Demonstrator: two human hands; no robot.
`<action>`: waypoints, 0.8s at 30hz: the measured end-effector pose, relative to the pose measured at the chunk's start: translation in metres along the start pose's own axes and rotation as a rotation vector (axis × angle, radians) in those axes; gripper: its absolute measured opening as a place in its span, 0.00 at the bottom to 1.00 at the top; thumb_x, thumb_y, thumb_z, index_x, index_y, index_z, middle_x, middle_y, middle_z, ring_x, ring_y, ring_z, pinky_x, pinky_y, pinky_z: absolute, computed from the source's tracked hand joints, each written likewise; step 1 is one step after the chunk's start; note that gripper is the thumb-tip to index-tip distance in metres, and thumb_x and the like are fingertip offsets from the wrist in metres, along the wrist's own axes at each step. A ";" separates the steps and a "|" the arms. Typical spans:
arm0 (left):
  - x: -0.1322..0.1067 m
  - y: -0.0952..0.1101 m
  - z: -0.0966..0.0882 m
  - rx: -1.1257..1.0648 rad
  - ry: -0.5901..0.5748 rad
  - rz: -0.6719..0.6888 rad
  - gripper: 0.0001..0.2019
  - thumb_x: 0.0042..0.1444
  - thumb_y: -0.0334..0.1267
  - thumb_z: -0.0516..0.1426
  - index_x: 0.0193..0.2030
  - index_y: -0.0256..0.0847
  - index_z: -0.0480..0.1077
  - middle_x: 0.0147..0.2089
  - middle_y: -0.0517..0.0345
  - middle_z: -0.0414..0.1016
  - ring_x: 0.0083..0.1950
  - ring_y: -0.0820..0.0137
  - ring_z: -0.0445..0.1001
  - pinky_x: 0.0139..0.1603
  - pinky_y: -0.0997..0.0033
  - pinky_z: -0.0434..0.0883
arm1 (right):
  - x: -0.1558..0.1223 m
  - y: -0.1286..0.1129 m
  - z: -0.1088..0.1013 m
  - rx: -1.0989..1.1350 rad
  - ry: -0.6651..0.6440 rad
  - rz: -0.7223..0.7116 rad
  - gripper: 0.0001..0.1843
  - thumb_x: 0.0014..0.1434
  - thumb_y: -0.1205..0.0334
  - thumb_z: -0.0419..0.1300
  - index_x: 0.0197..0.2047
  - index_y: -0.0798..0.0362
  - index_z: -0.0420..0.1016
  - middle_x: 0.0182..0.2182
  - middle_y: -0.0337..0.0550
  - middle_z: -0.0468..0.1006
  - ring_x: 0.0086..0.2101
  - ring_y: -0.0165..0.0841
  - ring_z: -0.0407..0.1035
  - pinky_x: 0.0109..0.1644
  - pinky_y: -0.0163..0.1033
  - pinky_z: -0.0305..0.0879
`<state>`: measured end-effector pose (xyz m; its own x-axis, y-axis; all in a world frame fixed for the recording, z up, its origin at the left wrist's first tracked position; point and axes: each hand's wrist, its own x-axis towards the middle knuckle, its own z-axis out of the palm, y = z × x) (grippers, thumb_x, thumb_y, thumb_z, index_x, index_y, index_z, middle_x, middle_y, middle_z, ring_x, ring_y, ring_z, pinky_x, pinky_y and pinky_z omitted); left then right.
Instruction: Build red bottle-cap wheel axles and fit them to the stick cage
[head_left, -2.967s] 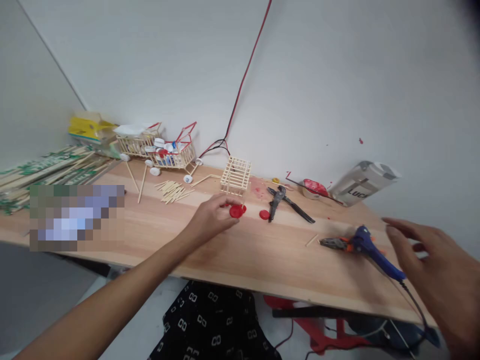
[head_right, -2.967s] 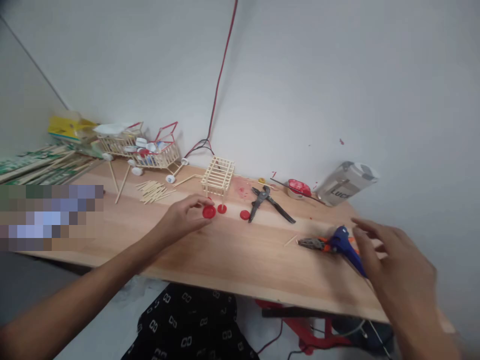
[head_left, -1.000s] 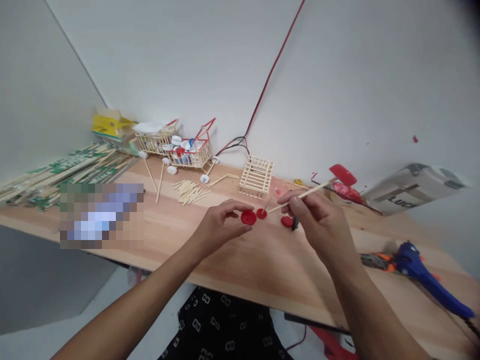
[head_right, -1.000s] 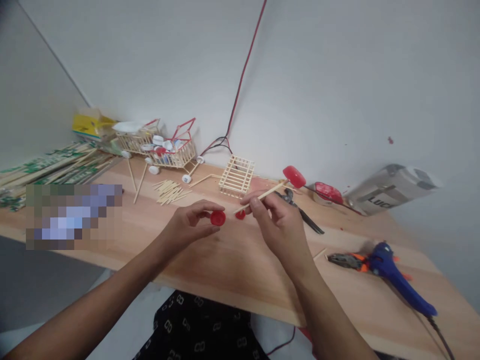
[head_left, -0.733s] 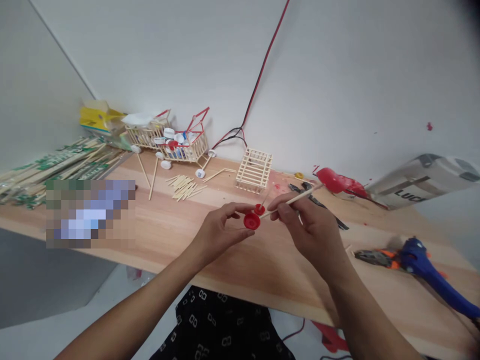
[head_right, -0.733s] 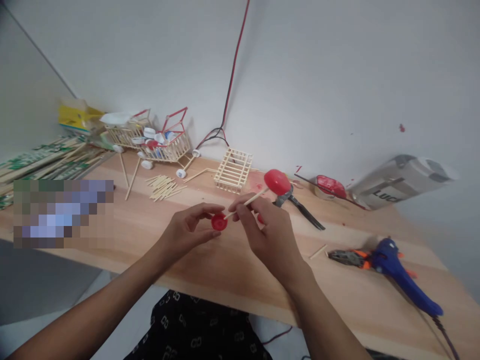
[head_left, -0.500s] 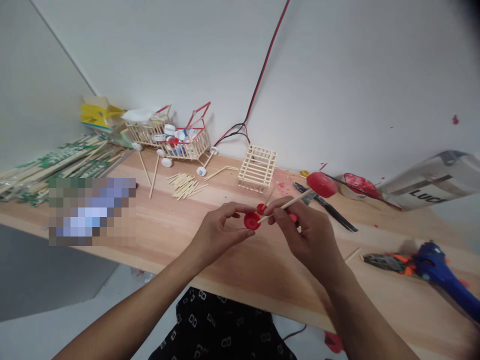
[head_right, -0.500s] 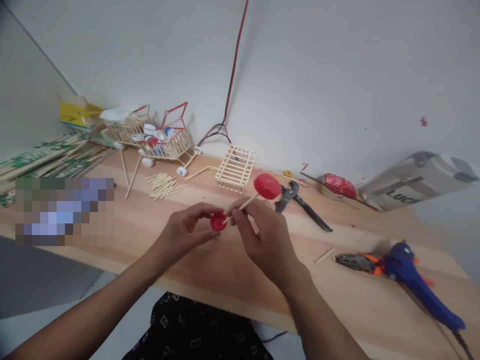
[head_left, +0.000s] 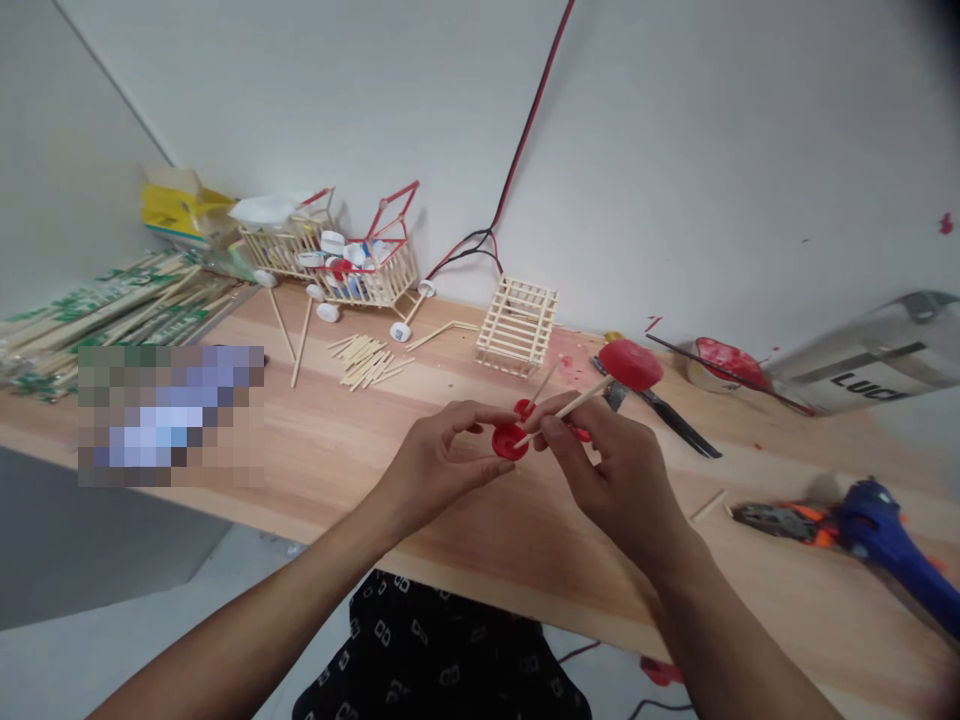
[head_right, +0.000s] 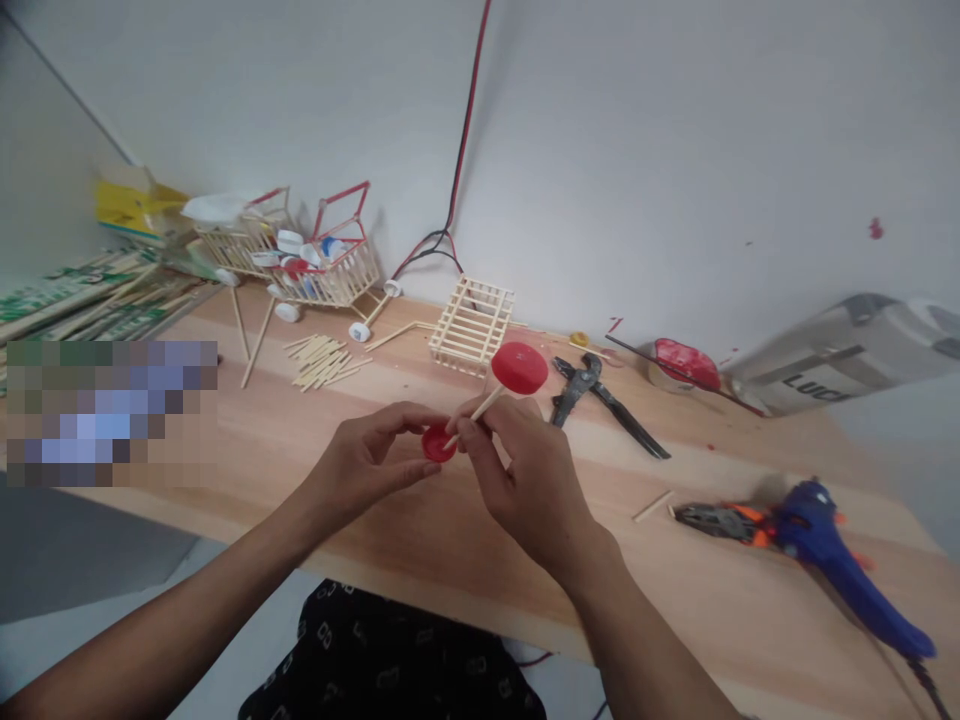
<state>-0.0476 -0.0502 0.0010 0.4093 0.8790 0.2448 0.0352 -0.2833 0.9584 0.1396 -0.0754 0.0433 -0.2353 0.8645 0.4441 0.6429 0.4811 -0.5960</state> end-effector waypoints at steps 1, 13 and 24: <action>0.000 0.000 0.000 0.000 -0.002 0.000 0.17 0.51 0.36 0.64 0.49 0.43 0.72 0.50 0.53 0.76 0.53 0.63 0.72 0.56 0.57 0.67 | 0.000 0.000 0.000 0.000 0.002 -0.005 0.06 0.64 0.63 0.53 0.37 0.51 0.70 0.31 0.39 0.76 0.32 0.30 0.70 0.37 0.36 0.63; 0.000 0.000 0.000 0.005 -0.009 0.013 0.16 0.51 0.34 0.64 0.48 0.42 0.73 0.49 0.53 0.76 0.52 0.64 0.72 0.56 0.57 0.67 | -0.001 0.000 0.002 0.000 0.001 -0.013 0.07 0.64 0.64 0.53 0.36 0.52 0.70 0.32 0.39 0.76 0.33 0.30 0.71 0.38 0.36 0.63; -0.001 0.000 -0.001 0.023 -0.013 0.020 0.17 0.50 0.33 0.64 0.48 0.43 0.72 0.49 0.55 0.76 0.52 0.65 0.72 0.55 0.59 0.68 | -0.001 0.000 0.004 -0.010 -0.002 -0.017 0.06 0.64 0.64 0.53 0.36 0.51 0.70 0.32 0.39 0.77 0.34 0.31 0.71 0.39 0.38 0.64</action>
<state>-0.0487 -0.0512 0.0010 0.4215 0.8682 0.2619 0.0474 -0.3095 0.9497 0.1370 -0.0758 0.0406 -0.2481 0.8566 0.4524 0.6458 0.4944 -0.5819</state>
